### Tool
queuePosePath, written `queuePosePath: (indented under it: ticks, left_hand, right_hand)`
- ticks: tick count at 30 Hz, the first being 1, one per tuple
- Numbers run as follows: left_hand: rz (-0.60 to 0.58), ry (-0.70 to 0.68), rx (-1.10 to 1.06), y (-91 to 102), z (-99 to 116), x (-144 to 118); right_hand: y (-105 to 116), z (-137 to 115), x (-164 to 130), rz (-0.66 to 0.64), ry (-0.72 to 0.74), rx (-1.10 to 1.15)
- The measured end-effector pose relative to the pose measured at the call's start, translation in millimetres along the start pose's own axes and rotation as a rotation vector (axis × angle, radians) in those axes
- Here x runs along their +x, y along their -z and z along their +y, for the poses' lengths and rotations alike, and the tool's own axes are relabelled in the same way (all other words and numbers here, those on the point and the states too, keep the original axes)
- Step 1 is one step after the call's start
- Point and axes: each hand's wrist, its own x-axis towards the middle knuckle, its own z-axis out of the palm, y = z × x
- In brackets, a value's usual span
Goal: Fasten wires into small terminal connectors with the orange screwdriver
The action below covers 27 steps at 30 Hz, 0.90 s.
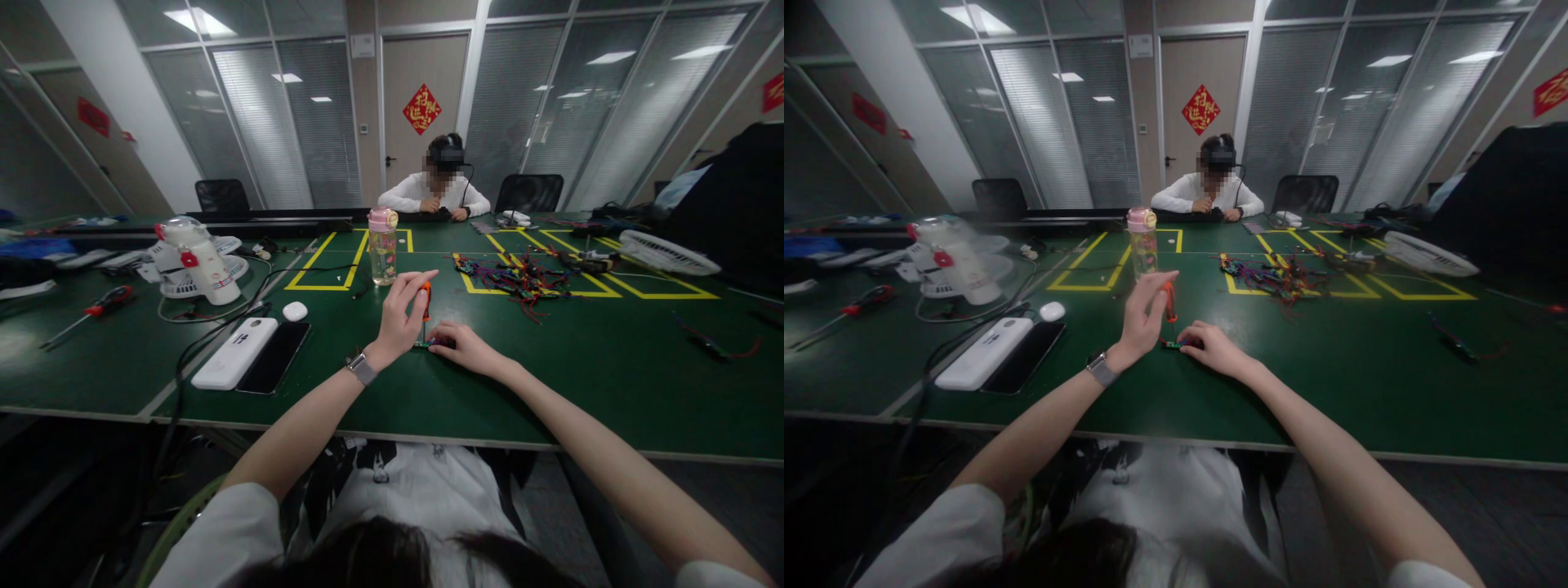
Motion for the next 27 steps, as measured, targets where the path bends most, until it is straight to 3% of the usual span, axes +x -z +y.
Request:
queuePosePath:
  ticks: [11,20,27]
  left_hand:
    - [0.073,0.015,0.075,1.0,-2.5,1.3]
    - [0.024,0.046,-0.004,-0.8,-2.4,-0.4]
    - [0.069,-0.004,0.026,-0.1,-2.7,1.9]
  right_hand:
    - [-0.5,0.1,-0.6,0.006,-0.001,-0.003]
    - [-0.8,1.1,0.0,0.005,0.009,0.011]
    - [0.5,-0.5,-0.6,0.005,0.008,0.007]
